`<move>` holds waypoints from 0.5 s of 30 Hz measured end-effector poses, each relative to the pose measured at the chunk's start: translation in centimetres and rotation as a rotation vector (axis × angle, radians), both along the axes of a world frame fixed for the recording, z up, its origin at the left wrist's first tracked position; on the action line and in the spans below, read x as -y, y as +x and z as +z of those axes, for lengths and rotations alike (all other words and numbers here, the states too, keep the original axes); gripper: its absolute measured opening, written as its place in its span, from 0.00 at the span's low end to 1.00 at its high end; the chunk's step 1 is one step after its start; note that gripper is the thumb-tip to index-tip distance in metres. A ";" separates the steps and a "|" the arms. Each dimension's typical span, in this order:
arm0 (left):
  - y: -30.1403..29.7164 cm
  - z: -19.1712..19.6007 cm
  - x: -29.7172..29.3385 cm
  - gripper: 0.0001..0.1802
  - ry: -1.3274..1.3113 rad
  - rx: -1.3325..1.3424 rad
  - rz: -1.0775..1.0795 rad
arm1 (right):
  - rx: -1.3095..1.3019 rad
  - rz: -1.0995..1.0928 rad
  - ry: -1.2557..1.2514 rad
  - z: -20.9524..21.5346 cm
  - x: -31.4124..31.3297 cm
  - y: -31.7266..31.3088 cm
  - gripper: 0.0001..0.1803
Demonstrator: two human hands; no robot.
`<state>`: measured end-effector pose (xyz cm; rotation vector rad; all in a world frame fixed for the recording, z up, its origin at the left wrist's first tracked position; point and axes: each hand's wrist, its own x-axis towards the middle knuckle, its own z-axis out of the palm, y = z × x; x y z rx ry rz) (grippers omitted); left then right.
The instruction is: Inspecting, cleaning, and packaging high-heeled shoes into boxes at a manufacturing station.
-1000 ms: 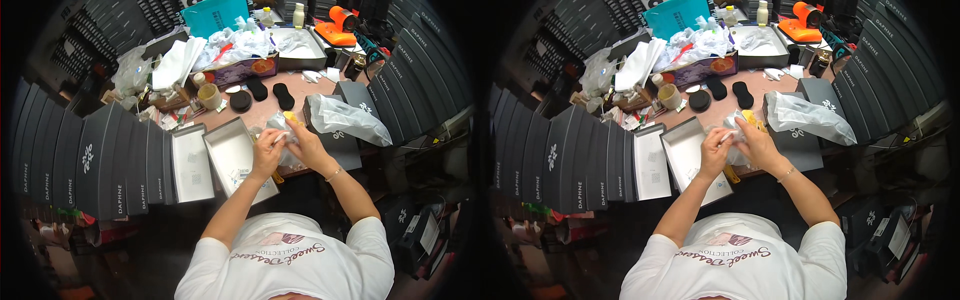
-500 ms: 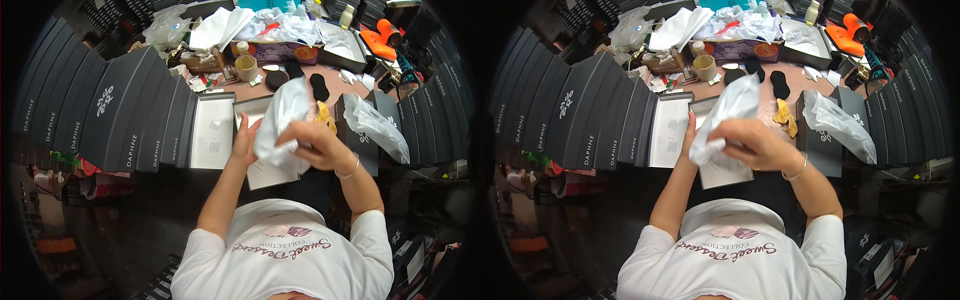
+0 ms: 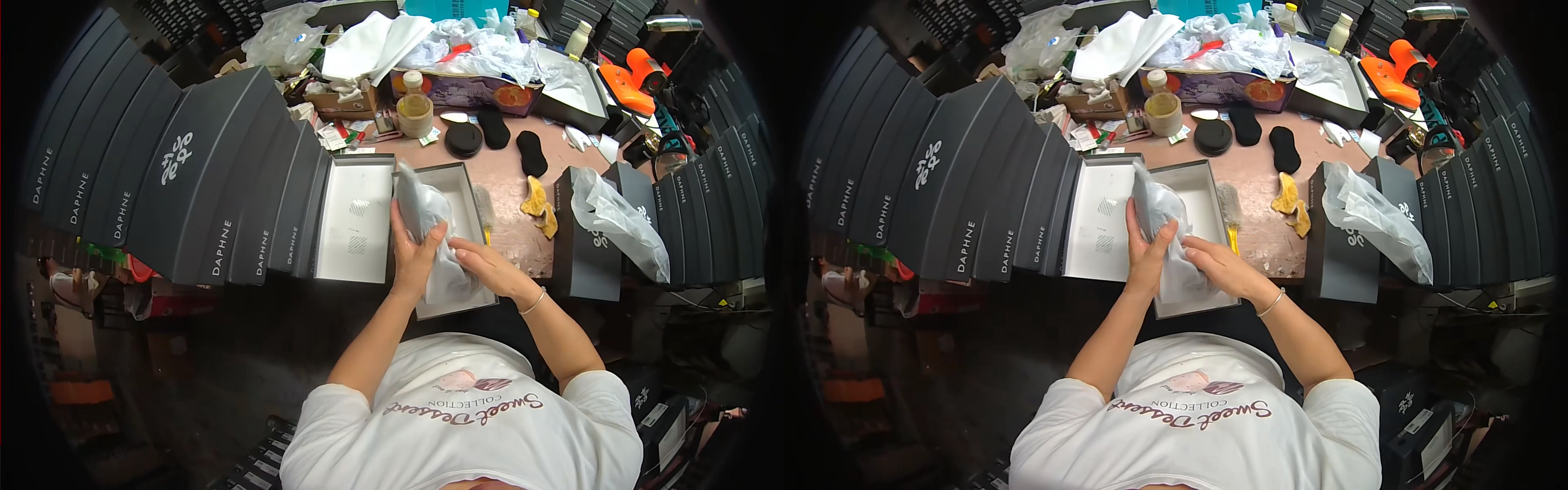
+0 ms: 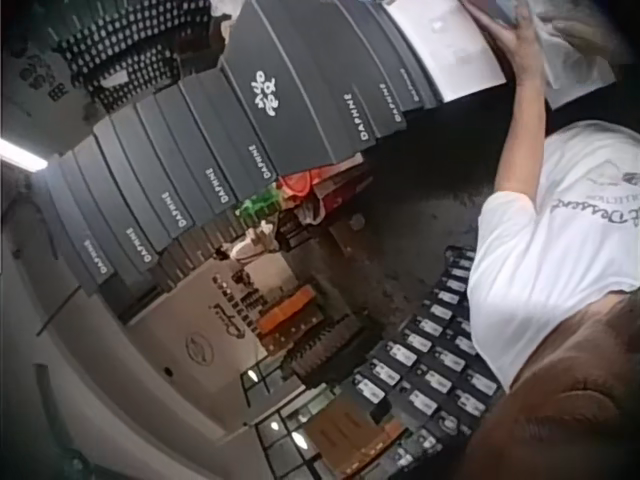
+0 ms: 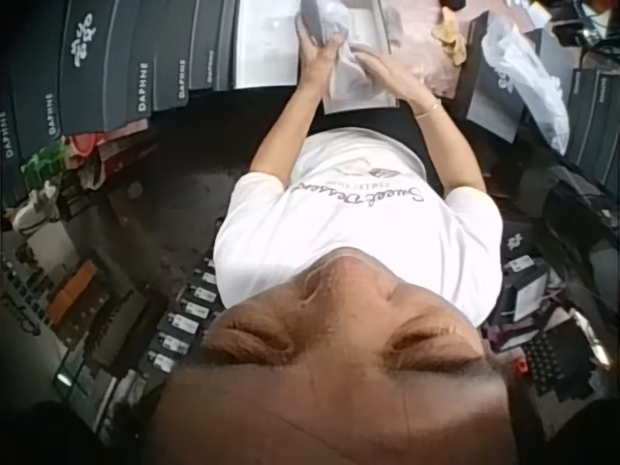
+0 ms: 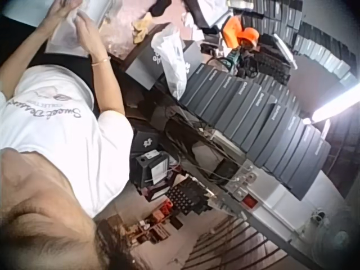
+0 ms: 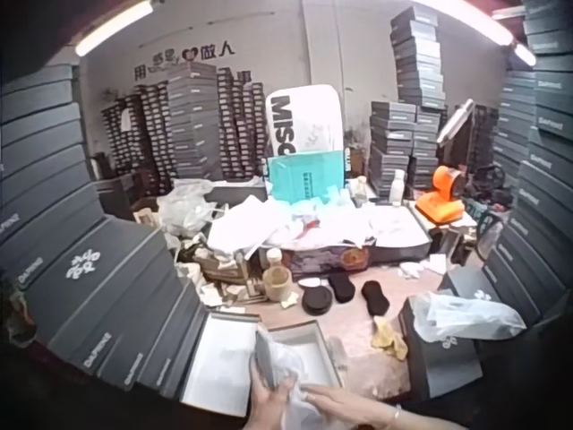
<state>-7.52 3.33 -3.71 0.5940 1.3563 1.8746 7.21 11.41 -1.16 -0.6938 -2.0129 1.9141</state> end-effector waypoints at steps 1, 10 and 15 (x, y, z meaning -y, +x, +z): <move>-0.1 -0.7 -0.1 0.56 -0.012 0.048 0.047 | 0.024 0.065 0.188 -0.8 0.6 -0.2 0.26; -1.1 0.3 1.5 0.20 -0.121 -0.842 0.012 | 0.296 0.163 0.572 -5.7 2.1 -1.3 0.18; -2.5 -4.3 2.2 0.18 -0.329 -1.378 -0.158 | 0.456 0.350 0.589 -5.3 2.1 -2.1 0.21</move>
